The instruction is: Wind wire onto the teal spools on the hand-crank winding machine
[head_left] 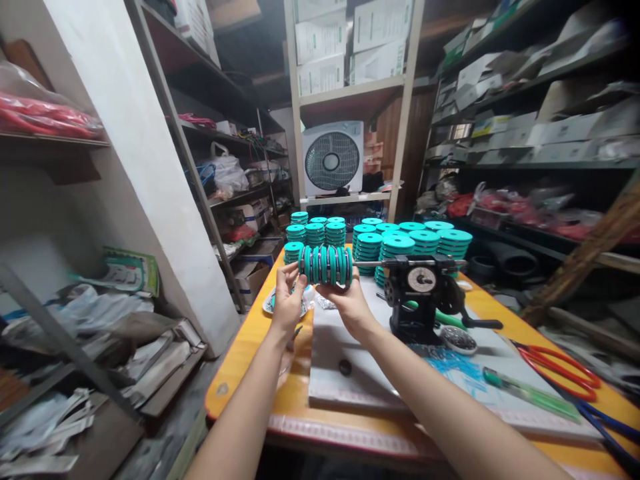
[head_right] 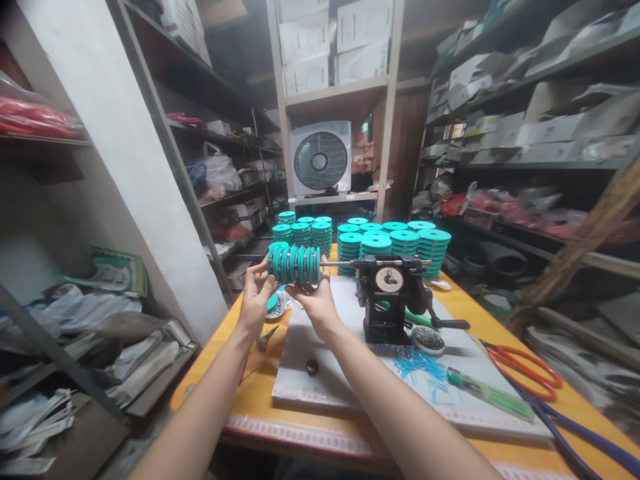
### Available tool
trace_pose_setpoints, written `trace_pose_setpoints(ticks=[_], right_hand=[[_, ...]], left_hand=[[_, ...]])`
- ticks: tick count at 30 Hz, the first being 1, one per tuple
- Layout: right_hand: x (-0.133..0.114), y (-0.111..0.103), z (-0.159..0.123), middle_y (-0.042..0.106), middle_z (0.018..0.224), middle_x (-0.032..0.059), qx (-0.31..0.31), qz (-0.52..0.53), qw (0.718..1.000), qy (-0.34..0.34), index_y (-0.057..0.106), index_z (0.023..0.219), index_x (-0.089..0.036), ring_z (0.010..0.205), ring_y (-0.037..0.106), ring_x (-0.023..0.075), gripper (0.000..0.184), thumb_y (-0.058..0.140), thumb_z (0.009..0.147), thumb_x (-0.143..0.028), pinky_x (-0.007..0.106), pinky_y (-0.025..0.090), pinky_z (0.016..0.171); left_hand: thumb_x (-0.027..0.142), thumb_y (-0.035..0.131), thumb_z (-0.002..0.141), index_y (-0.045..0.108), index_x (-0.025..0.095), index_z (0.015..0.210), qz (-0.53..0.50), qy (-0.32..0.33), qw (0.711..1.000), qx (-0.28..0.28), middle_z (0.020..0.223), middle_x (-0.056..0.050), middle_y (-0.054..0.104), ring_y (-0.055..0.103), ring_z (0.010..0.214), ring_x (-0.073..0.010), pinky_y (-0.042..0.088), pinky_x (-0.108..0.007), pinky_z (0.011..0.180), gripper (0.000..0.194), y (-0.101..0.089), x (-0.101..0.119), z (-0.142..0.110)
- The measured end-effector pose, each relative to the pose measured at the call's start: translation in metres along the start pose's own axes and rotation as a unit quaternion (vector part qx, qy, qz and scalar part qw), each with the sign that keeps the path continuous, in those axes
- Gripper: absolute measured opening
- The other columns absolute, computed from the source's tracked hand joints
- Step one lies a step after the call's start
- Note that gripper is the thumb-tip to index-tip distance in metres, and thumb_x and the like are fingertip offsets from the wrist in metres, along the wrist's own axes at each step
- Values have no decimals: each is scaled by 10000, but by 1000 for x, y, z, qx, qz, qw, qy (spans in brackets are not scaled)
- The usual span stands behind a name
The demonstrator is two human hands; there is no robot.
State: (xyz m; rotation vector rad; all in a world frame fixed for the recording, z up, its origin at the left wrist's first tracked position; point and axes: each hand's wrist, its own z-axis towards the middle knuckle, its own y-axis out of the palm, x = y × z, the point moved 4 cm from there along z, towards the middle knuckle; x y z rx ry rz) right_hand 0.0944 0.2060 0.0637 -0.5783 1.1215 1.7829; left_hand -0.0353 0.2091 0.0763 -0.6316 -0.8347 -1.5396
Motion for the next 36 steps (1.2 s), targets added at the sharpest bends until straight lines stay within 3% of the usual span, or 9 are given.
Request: trace_pose_setpoints(ticks=[9, 16, 20, 24, 26, 30, 32, 34, 36], right_hand=[[-36, -54, -74, 305, 1456, 120, 72, -52, 982, 165, 332, 1344, -317, 1251, 448, 291, 790, 734, 671, -217, 500, 359, 1024], [-114, -92, -170, 470, 1348, 69, 39, -260, 960, 98, 523, 1223, -306, 1214, 485, 255, 419, 624, 819, -353, 424, 417, 1014], [-130, -116, -229, 613, 1141, 109, -39, -345, 911, 223, 605, 1158, -281, 974, 624, 250, 305, 541, 872, -369, 410, 512, 872], [-107, -131, -288, 620, 1152, 67, -195, -492, 790, 311, 634, 1146, -325, 1076, 568, 256, 309, 543, 851, -314, 410, 450, 952], [-86, -132, -311, 521, 1307, 65, -246, -534, 742, 323, 557, 1268, -303, 1235, 448, 253, 487, 574, 787, -229, 399, 355, 1052], [-49, -134, -343, 236, 1509, 51, -307, -592, 635, 391, 340, 1432, -266, 1396, 151, 270, 883, 650, 620, -114, 410, 198, 1130], [-41, -137, -348, 261, 1499, 57, -314, -599, 620, 397, 342, 1430, -263, 1393, 158, 268, 870, 653, 629, -130, 408, 196, 1128], [-39, -141, -348, 312, 1471, 58, -306, -589, 641, 385, 372, 1416, -275, 1380, 196, 260, 837, 672, 641, -174, 394, 219, 1120], [-43, -145, -346, 334, 1453, 46, -288, -570, 675, 370, 374, 1408, -311, 1368, 226, 248, 855, 704, 628, -191, 380, 234, 1115]], left_hand=[[105, 606, 727, 477, 209, 979, 68, 46, 995, -58, 1320, -84, 357, 537, 1102, -189, 465, -361, 925, 302, 14, 1, -7], [-38, 486, 650, 500, 197, 1071, 114, 46, 992, 25, 1233, -77, 336, 471, 1167, -226, 371, -403, 1050, 482, 21, 10, -8], [-54, 465, 654, 535, 183, 1116, 102, 40, 994, -4, 1322, -69, 288, 528, 1127, -226, 392, -429, 1031, 523, 38, 8, -11], [-86, 425, 648, 490, 193, 1218, 74, 55, 993, -72, 1380, -55, 285, 394, 1292, -246, 294, -440, 1085, 638, 59, 1, -15], [-78, 431, 651, 432, 202, 1280, 80, 45, 993, -71, 1395, -53, 280, 338, 1330, -258, 267, -461, 1087, 689, 59, 3, -21], [27, 481, 746, 345, 251, 1356, 150, 48, 986, -63, 1405, -34, 325, 335, 1327, -262, 308, -472, 1068, 664, 43, 45, -71], [104, 491, 808, 388, 282, 1341, 181, 45, 977, -100, 1353, -31, 414, 420, 1262, -250, 378, -438, 1032, 572, 32, 75, -115], [151, 505, 830, 482, 346, 1279, 252, -26, 942, -218, 1216, -21, 538, 508, 1152, -202, 413, -362, 1002, 490, 22, 90, -168], [205, 552, 807, 467, 403, 1302, 288, -176, 845, -415, 1274, -30, 515, 485, 1171, -218, 426, -353, 983, 539, 9, 82, -230]])
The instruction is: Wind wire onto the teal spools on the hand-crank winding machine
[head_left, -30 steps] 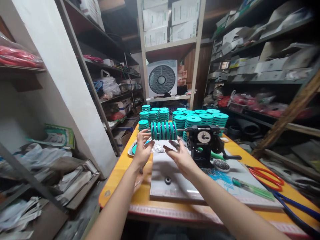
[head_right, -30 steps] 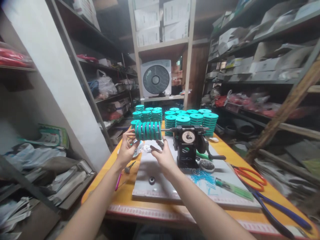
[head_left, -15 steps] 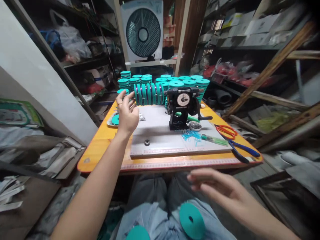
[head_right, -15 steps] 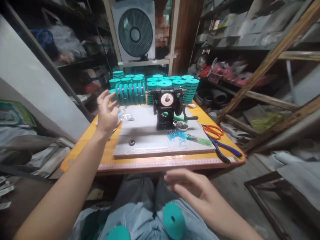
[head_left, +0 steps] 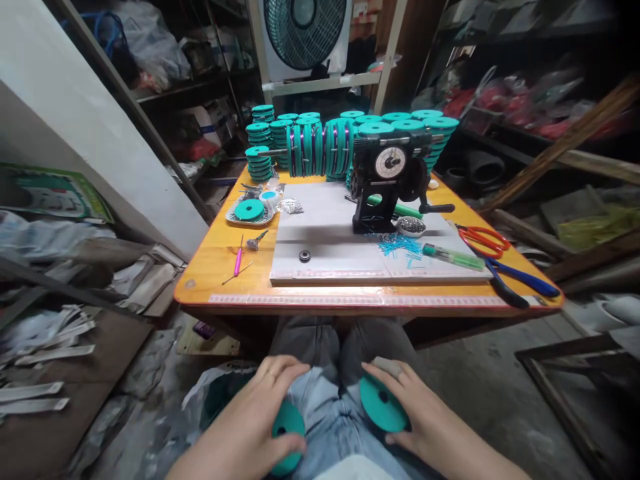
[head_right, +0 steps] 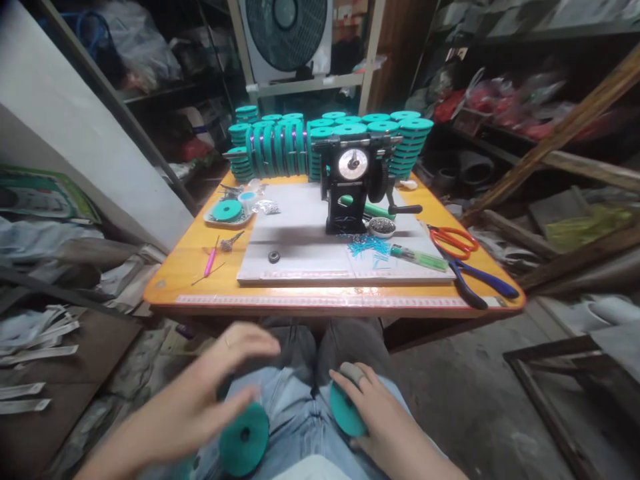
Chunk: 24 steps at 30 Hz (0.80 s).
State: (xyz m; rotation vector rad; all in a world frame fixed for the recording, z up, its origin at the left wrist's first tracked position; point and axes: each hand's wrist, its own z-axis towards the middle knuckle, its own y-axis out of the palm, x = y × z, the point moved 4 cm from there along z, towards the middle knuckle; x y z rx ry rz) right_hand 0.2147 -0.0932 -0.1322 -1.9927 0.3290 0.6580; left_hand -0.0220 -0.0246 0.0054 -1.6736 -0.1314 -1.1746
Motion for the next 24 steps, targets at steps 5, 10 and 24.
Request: trace_pose_setpoints(ticks=[5, 10, 24], right_hand=[[-1, -20, -7, 331, 1445, 67, 57, 133, 989, -14, 300, 1430, -320, 1348, 280, 248, 959, 789, 605, -298, 387, 225, 1119], [-14, -38, -13, 270, 1484, 84, 74, 337, 937, -60, 260, 1434, -313, 1350, 297, 250, 969, 799, 629, -339, 369, 249, 1113], [-29, -69, -32, 194, 1518, 33, 56, 434, 893, -108, 142, 1440, -379, 1358, 277, 263, 985, 761, 675, -426, 367, 247, 1106]], left_hand=[[258, 781, 448, 402, 223, 1389, 60, -260, 953, -144, 1415, -155, 360, 312, 1287, -396, 303, -532, 1037, 1015, 88, -90, -75], [146, 690, 489, 503, 242, 1290, 14, -229, 973, -40, 1310, -121, 450, 384, 1252, -321, 314, -429, 1054, 828, 102, -120, -96], [494, 487, 852, 549, 115, 1201, -659, -268, 679, 181, 1227, -167, 592, 571, 1089, -365, 461, -492, 903, 519, 18, -82, -85]])
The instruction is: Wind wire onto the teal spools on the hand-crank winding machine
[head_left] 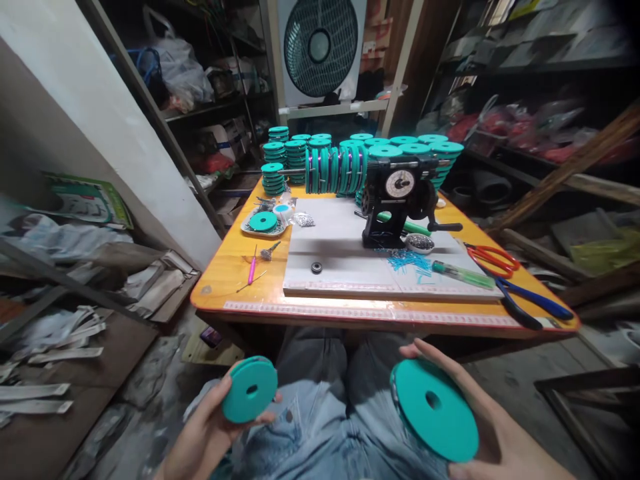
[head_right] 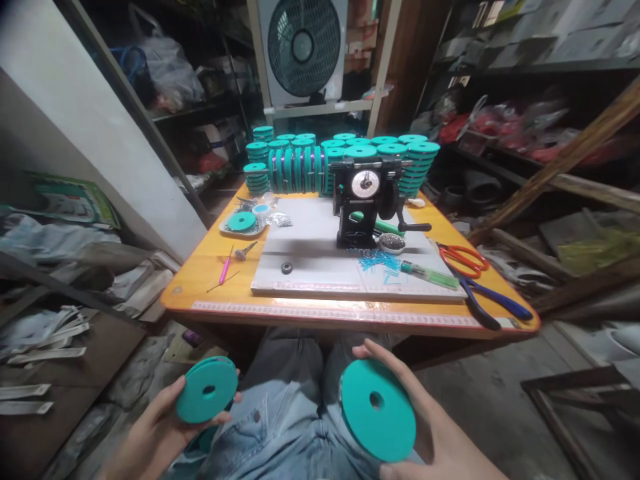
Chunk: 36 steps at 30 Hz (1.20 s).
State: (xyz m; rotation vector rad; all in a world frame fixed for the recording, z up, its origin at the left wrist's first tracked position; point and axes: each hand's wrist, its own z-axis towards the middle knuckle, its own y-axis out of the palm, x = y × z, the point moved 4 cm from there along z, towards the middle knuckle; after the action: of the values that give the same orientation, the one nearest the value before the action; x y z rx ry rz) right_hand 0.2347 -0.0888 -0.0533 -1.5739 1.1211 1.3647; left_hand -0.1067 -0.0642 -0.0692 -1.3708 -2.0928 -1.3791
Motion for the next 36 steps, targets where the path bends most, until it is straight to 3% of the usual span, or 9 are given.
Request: trace_pose_setpoints(ticks=[4, 8, 11, 13, 17, 23, 27, 33, 36], right_hand=[[-3, 5, 4, 189, 1519, 24, -15, 10, 1000, 7, 151, 1443, -387, 1360, 273, 261, 1000, 772, 660, -430, 366, 234, 1110], [-7, 13, 8, 230, 1503, 0, -24, 28, 999, 20, 182, 1428, -423, 1357, 282, 241, 1029, 791, 600, -492, 331, 237, 1104], [-12, 17, 12, 246, 1495, -5, -31, 32, 999, 19, 209, 1416, -432, 1356, 284, 242, 1017, 780, 581, -536, 329, 232, 1105], [-12, 20, 16, 251, 1493, 8, -39, 36, 999, 9, 213, 1418, -422, 1357, 281, 254, 1008, 783, 592, -521, 340, 237, 1102], [-5, 29, 27, 287, 1477, 44, -102, 41, 993, -50, 230, 1425, -397, 1339, 314, 280, 957, 766, 637, -497, 350, 284, 1077], [2, 42, 40, 296, 1469, 70, -137, -56, 985, -85, 184, 1449, -376, 1333, 329, 280, 956, 758, 692, -269, 356, 309, 1069], [-12, 47, 42, 259, 1486, 57, -109, -94, 987, -68, 154, 1454, -387, 1353, 294, 254, 955, 748, 715, -268, 359, 271, 1097], [-27, 51, 39, 209, 1503, 106, -90, -23, 994, -57, 167, 1464, -310, 1368, 257, 253, 939, 737, 723, -392, 363, 237, 1110], [-26, 54, 38, 234, 1495, 118, -73, 22, 994, -72, 177, 1461, -302, 1364, 259, 269, 953, 736, 705, -455, 357, 274, 1086]], left_hand=[[451, 467, 881, 600, 127, 1081, -41, -14, 998, -36, 1082, -160, 660, 632, 960, -364, 542, -416, 606, 403, 16, -9, 14], [405, 431, 904, 593, 154, 1016, -33, -1, 998, -55, 888, -129, 680, 661, 679, -264, 489, -305, 403, 320, 30, -16, 24], [391, 447, 892, 611, 161, 950, -63, 48, 988, -129, 983, -121, 630, 623, 963, -323, 540, -396, 676, 289, 52, -17, 22], [328, 501, 860, 611, 155, 884, -75, 102, 982, -143, 1071, -96, 565, 531, 1129, -329, 453, -399, 914, 206, 65, -16, 21], [168, 560, 813, 578, 176, 828, -89, 190, 975, -75, 1101, -28, 475, 575, 966, -169, 461, -237, 823, 25, 77, -20, 25], [207, 654, 735, 607, 202, 928, -149, 225, 959, -80, 1104, -36, 507, 554, 1002, -167, 442, -252, 880, 199, 97, -39, 33], [208, 656, 717, 620, 207, 1019, -158, 185, 963, -118, 1148, -79, 580, 599, 986, -217, 455, -333, 879, 304, 105, -52, 34], [116, 532, 797, 623, 199, 1113, -246, 82, 966, -15, 1016, -101, 678, 646, 900, -172, 470, -279, 829, 339, 80, -54, 40], [101, 549, 758, 652, 187, 1078, -284, 34, 958, -8, 982, -99, 697, 657, 820, -162, 477, -284, 821, 347, 78, -61, 45]])
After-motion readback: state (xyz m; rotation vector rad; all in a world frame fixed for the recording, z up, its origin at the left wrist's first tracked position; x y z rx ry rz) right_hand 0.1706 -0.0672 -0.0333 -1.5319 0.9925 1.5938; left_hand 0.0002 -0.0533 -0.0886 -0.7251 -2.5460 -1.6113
